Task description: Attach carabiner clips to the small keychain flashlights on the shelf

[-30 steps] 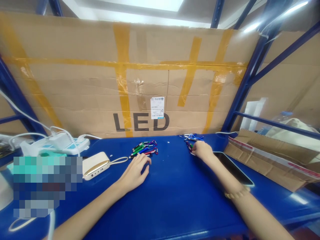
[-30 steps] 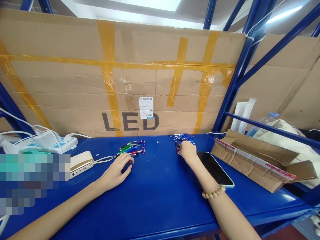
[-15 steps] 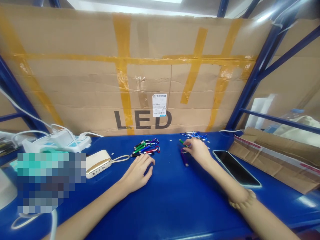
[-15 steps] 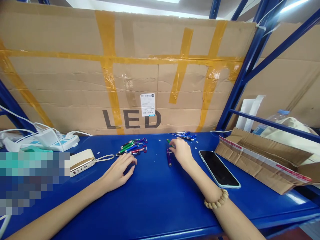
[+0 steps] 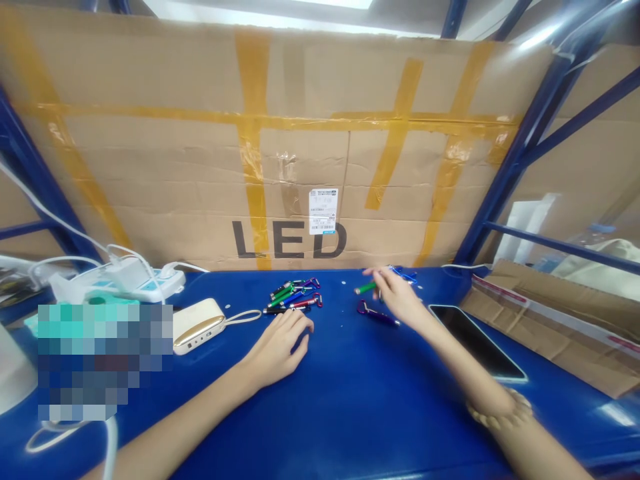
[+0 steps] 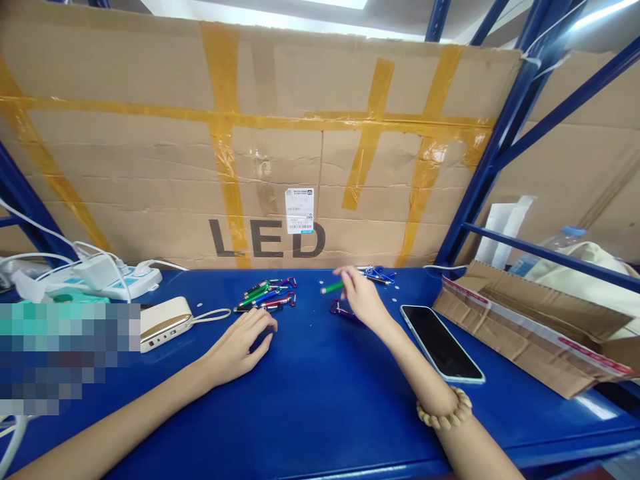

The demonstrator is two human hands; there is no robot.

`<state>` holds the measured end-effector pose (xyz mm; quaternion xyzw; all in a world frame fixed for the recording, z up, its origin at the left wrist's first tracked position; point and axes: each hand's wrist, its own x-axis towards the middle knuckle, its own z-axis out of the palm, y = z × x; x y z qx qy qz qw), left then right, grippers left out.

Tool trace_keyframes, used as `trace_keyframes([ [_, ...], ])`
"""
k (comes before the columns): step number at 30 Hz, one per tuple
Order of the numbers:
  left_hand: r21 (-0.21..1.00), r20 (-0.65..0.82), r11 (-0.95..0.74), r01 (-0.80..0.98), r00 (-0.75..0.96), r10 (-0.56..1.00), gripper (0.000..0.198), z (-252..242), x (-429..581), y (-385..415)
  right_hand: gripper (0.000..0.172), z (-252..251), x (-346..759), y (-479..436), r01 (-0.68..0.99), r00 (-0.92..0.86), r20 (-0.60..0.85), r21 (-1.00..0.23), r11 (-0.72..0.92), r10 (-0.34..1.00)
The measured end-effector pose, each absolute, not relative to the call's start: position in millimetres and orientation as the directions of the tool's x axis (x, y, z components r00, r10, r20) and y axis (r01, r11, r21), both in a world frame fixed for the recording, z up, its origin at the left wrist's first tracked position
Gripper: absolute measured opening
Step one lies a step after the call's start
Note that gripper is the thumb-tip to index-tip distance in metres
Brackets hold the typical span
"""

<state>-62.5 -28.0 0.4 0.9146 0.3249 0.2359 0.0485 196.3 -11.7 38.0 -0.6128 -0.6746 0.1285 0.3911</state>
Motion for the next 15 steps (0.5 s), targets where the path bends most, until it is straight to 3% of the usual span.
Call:
trace_keyframes([
  [3, 0.236, 0.403, -0.786, 0.572, 0.678, 0.614, 0.015, -0.7, -62.7, -27.2, 0.038, 30.8, 198.6, -8.9, 0.775, -0.161, 0.094, -0.605, 0.185, 0.983],
  [6, 0.234, 0.413, -0.793, 0.562, 0.681, 0.605, 0.015, -2.0, -63.0, -26.0, 0.039, 25.1, 204.4, -5.3, 0.857, -0.157, -0.033, -0.501, 0.120, 0.987],
  [11, 0.243, 0.421, -0.797, 0.553, 0.680, 0.601, 0.015, -2.4, -63.3, -25.3, 0.031, 21.8, 218.9, 2.2, 0.940, 0.095, 0.053, -0.333, -0.072, 0.994],
  [15, 0.242, 0.422, -0.796, 0.554, 0.679, 0.601, 0.015, -2.5, -63.4, -25.5, 0.043, 27.9, 227.9, 4.7, 0.927, 0.305, 0.137, -0.272, -0.260, 0.942],
])
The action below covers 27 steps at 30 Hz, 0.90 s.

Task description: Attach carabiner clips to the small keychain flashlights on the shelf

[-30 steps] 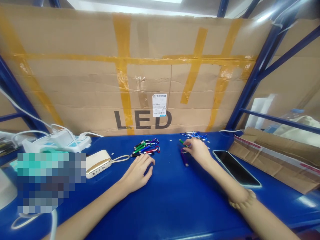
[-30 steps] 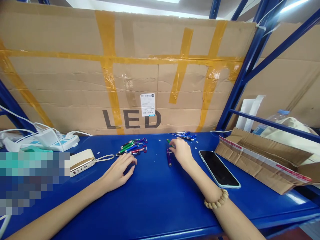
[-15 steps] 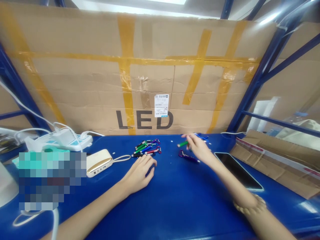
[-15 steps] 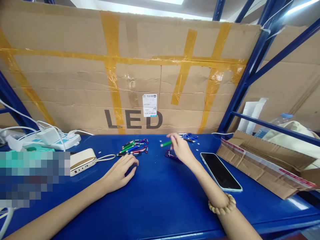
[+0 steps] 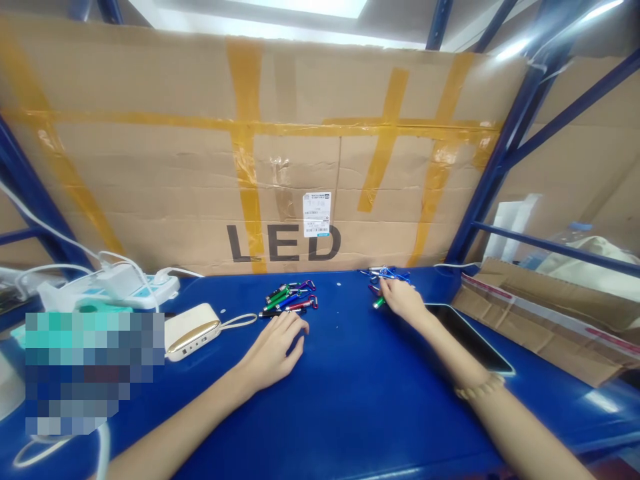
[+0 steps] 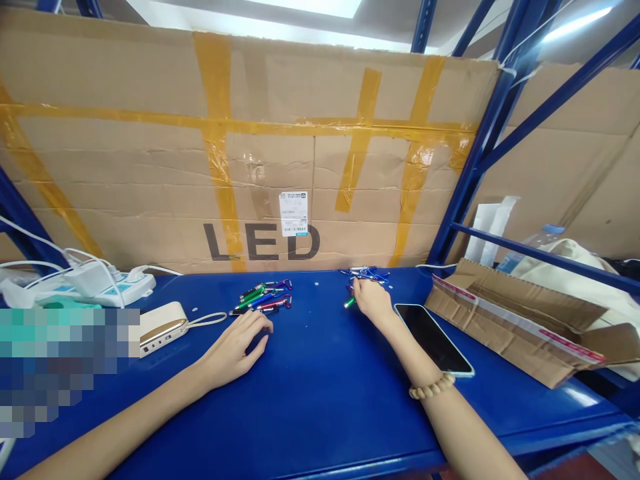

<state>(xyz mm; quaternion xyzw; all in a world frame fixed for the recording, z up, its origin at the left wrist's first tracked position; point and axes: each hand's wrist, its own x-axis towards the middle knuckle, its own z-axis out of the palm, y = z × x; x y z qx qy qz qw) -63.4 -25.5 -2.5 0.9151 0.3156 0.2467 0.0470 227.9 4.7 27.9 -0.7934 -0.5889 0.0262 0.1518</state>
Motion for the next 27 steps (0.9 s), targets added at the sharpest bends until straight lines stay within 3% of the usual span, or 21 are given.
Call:
trace_keyframes([
  [3, 0.236, 0.437, -0.802, 0.549, 0.677, 0.592, 0.016, -2.6, -63.2, -25.9, 0.041, 32.3, 236.7, 5.7, 0.879, 0.451, 0.026, -0.187, -0.439, 0.892],
  [6, 0.232, 0.443, -0.802, 0.551, 0.674, 0.591, 0.016, -2.4, -62.9, -26.8, 0.036, 32.0, 246.4, 7.6, 0.868, 0.467, -0.059, -0.157, -0.470, 0.882],
  [12, 0.231, 0.447, -0.800, 0.554, 0.670, 0.593, 0.016, -2.2, -63.2, -27.3, 0.039, 31.9, 250.5, 9.7, 0.869, 0.459, 0.116, -0.264, -0.419, 0.881],
  [15, 0.269, 0.466, -0.790, 0.550, 0.644, 0.607, 0.015, -2.2, -62.8, -27.1, 0.038, 34.0, 236.9, 8.3, 0.868, 0.255, 0.194, -0.477, -0.136, 0.947],
  [17, 0.329, 0.472, -0.759, 0.562, 0.598, 0.648, 0.016, -1.8, -62.2, -27.9, 0.043, 33.6, 219.1, 4.2, 0.778, 0.079, 0.231, -0.622, 0.085, 0.970],
  [19, 0.407, 0.467, -0.710, 0.574, 0.537, 0.702, 0.018, -1.2, -61.2, -29.5, 0.049, 31.3, 195.6, -4.2, 0.656, -0.048, 0.219, -0.729, 0.196, 0.975],
  [23, 0.518, 0.439, -0.631, 0.577, 0.454, 0.775, 0.021, -0.6, -58.7, -34.6, 0.050, 25.6, 148.4, -31.8, 0.410, -0.300, 0.116, -0.880, 0.238, 0.947],
  [27, 0.544, 0.426, -0.598, 0.588, 0.421, 0.801, 0.019, -1.3, -56.3, -39.6, 0.048, 24.3, 126.8, -53.6, 0.316, -0.498, 0.065, -0.915, 0.250, 0.865],
])
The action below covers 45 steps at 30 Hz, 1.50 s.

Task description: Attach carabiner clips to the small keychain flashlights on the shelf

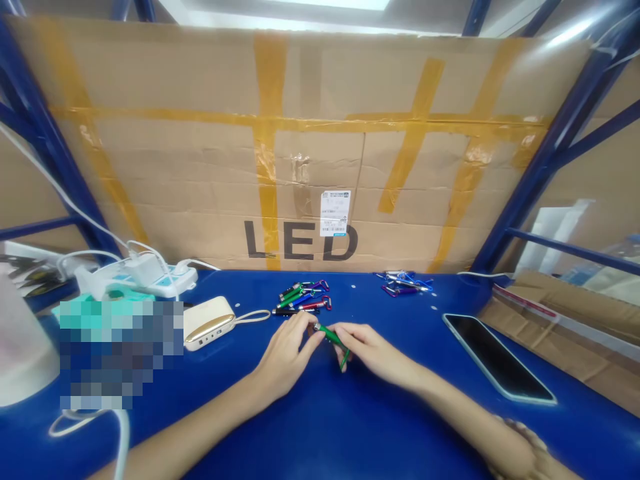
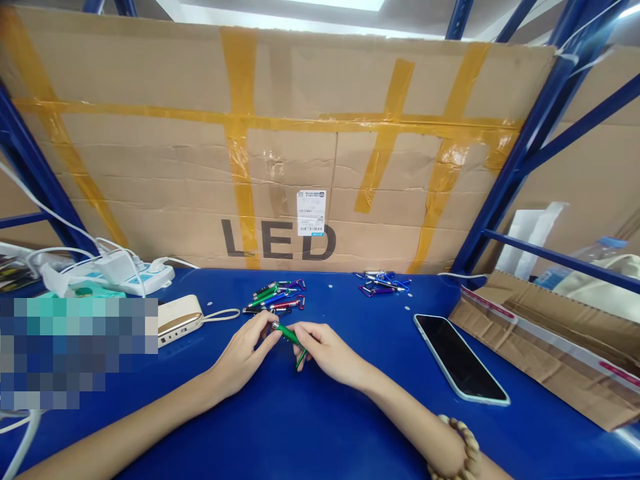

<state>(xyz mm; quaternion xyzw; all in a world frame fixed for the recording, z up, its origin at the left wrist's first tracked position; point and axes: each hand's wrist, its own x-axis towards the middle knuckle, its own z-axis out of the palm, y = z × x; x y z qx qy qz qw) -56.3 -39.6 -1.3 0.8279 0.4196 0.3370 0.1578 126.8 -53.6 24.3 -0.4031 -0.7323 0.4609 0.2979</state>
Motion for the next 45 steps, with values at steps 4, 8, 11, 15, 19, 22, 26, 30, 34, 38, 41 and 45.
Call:
trace_keyframes([
  [4, 0.508, 0.434, -0.643, 0.573, 0.475, 0.766, 0.019, -1.6, -55.9, -41.6, 0.047, 22.4, 126.1, -59.1, 0.291, -0.568, 0.084, -0.910, 0.295, 0.819],
  [8, 0.468, 0.471, -0.670, 0.576, 0.479, 0.741, 0.026, -0.9, -57.0, -42.4, 0.043, 21.5, 125.4, -63.6, 0.349, -0.561, 0.031, -0.897, 0.271, 0.827],
  [11, 0.481, 0.492, -0.677, 0.557, 0.468, 0.734, 0.029, -0.2, -57.2, -44.5, 0.039, 23.9, 124.4, -67.7, 0.380, -0.563, 0.025, -0.880, 0.286, 0.826],
  [15, 0.545, 0.477, -0.657, 0.521, 0.452, 0.754, 0.031, 0.7, -55.8, -47.5, 0.043, 27.0, 126.5, -69.7, 0.396, -0.579, 0.059, -0.851, 0.344, 0.813],
  [19, 0.525, 0.488, -0.662, 0.535, 0.449, 0.749, 0.031, 0.7, -54.9, -48.3, 0.039, 26.5, 129.6, -69.9, 0.543, -0.560, 0.037, -0.738, 0.400, 0.827],
  [22, 0.471, 0.523, -0.696, 0.542, 0.464, 0.715, 0.029, -0.2, -55.1, -48.2, 0.036, 24.3, 130.1, -68.9, 0.595, -0.566, 0.062, -0.660, 0.459, 0.822],
  [26, 0.427, 0.554, -0.725, 0.541, 0.477, 0.682, 0.030, -0.5, -55.2, -48.0, 0.035, 21.5, 129.5, -66.5, 0.586, -0.571, 0.132, -0.626, 0.514, 0.810],
  [30, 0.421, 0.567, -0.735, 0.531, 0.478, 0.671, 0.029, -0.8, -55.4, -46.8, 0.037, 21.1, 128.9, -65.7, 0.583, -0.561, 0.161, -0.620, 0.525, 0.812],
  [34, 0.411, 0.572, -0.743, 0.529, 0.485, 0.662, 0.027, -2.9, -55.8, -45.2, 0.037, 23.6, 128.8, -66.8, 0.587, -0.541, 0.163, -0.629, 0.510, 0.825],
  [38, 0.417, 0.562, -0.743, 0.523, 0.494, 0.663, 0.025, -3.6, -55.5, -44.8, 0.036, 26.1, 129.8, -67.0, 0.576, -0.543, 0.149, -0.650, 0.496, 0.826],
  [41, 0.523, 0.533, -0.705, 0.479, 0.461, 0.710, 0.022, -1.6, -56.2, -44.2, 0.036, 25.4, 130.6, -66.2, 0.559, -0.547, 0.144, -0.671, 0.487, 0.825],
  [45, 0.780, 0.478, -0.570, 0.260, 0.341, 0.810, 0.023, 0.8, -60.1, -40.9, 0.037, 23.0, 131.0, -65.9, 0.579, -0.519, 0.140, -0.668, 0.467, 0.843],
])
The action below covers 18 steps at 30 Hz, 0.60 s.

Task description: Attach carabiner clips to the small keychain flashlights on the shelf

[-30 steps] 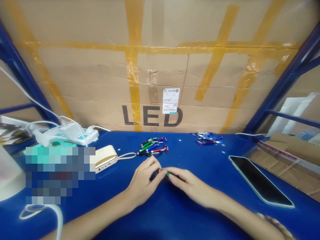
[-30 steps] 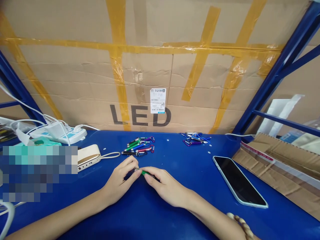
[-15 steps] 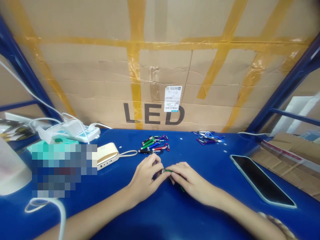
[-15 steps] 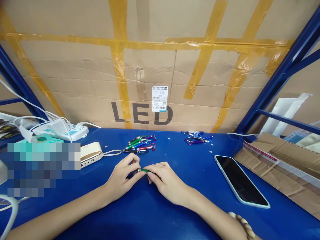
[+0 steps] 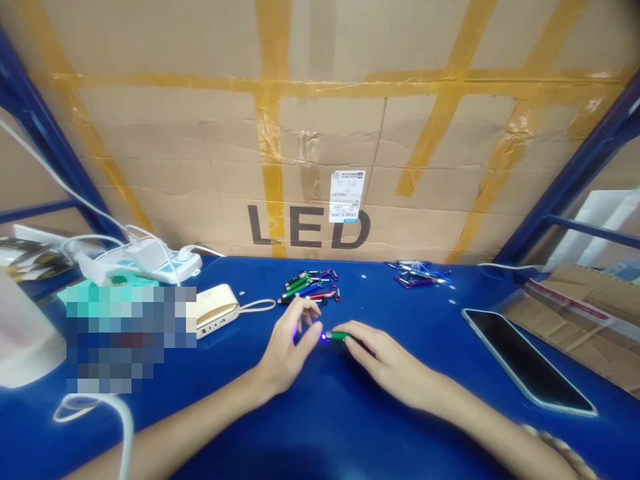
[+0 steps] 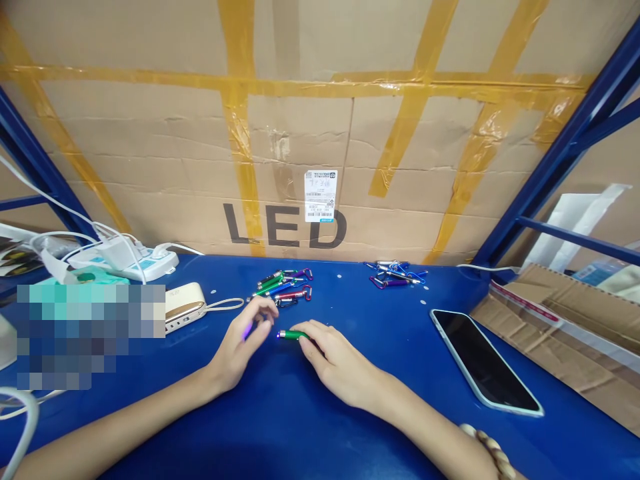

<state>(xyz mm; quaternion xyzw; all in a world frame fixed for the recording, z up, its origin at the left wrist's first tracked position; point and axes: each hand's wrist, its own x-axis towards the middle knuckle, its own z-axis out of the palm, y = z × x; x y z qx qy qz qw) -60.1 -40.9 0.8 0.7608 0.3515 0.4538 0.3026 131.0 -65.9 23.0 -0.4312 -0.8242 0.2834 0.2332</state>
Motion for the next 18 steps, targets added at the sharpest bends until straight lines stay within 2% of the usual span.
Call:
trace_keyframes([
  [2, 0.843, 0.487, -0.530, 0.093, 0.286, 0.825, 0.027, 0.3, -62.2, -38.3, 0.037, 23.0, 130.8, -66.6, 0.597, -0.503, 0.142, -0.657, 0.461, 0.853],
  [4, 0.852, 0.513, -0.521, -0.042, 0.255, 0.819, 0.031, -1.2, -63.4, -36.2, 0.037, 24.4, 130.4, -67.9, 0.604, -0.499, 0.144, -0.650, 0.462, 0.855],
  [8, 0.847, 0.531, -0.498, -0.184, 0.293, 0.795, 0.036, -3.2, -62.8, -35.7, 0.035, 26.8, 129.3, -70.2, 0.606, -0.520, 0.165, -0.620, 0.499, 0.838],
  [14, 0.858, 0.513, -0.459, -0.229, 0.421, 0.748, 0.043, -1.1, -60.7, -40.4, 0.030, 15.8, 129.9, -67.6, 0.662, -0.518, 0.229, -0.504, 0.555, 0.824],
  [18, 0.858, 0.510, -0.473, -0.202, 0.448, 0.734, 0.043, -1.3, -61.0, -40.7, 0.031, 12.3, 130.7, -65.9, 0.663, -0.518, 0.253, -0.485, 0.570, 0.817],
])
